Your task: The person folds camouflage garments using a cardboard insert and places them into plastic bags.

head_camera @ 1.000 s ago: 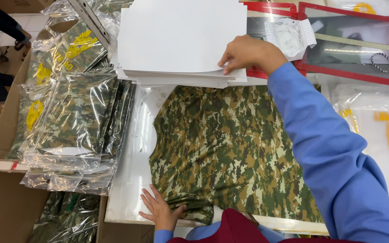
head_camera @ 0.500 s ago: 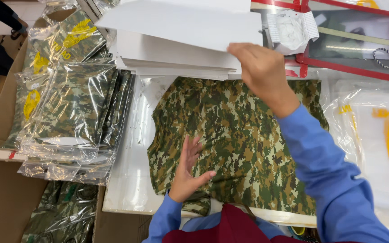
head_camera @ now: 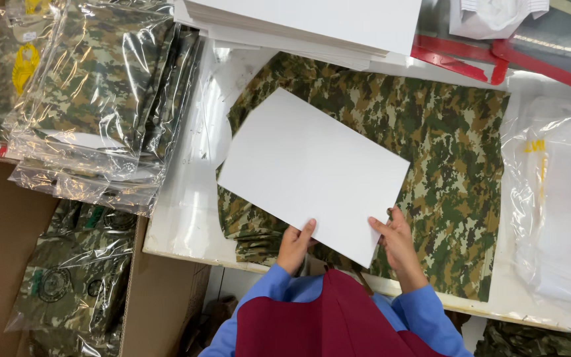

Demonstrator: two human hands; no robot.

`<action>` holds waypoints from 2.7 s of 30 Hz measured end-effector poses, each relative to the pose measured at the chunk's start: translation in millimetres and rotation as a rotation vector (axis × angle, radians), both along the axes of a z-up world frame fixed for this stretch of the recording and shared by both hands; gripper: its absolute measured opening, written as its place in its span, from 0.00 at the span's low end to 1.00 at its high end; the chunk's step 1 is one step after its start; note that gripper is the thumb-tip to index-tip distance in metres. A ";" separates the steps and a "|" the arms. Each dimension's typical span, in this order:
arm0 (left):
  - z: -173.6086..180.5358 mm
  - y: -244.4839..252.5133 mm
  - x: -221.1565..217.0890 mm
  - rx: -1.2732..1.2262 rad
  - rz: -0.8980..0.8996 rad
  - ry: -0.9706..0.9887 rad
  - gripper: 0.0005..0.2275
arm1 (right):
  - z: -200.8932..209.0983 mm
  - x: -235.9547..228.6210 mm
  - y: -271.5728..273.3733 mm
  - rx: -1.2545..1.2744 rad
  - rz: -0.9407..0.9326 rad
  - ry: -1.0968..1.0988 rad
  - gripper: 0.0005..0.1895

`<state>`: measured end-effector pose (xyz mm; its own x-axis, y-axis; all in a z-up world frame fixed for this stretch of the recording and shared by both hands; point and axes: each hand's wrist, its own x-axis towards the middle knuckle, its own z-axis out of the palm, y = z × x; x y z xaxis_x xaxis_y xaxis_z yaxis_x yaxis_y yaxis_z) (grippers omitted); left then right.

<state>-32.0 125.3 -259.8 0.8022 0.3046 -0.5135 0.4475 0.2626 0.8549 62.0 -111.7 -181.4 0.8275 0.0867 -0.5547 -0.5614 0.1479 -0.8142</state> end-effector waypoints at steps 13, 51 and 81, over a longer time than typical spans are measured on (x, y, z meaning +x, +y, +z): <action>14.1 52.2 -108.1 0.873 -0.148 0.275 0.42 | -28.8 72.4 53.0 -0.229 0.132 -0.076 0.28; 98.6 114.5 59.9 0.227 -0.180 -0.030 0.12 | -66.9 82.5 71.6 -1.350 0.507 -1.020 0.17; 8.7 145.0 207.3 1.847 -0.206 -0.280 0.15 | -29.8 212.4 -157.4 -1.666 0.286 -0.631 0.17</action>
<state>175.3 270.3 -251.1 0.8851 0.1498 0.4407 0.1638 -0.9865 0.0063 274.4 -269.1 -211.2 0.9871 -0.0110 0.1595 0.0001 -0.9976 -0.0692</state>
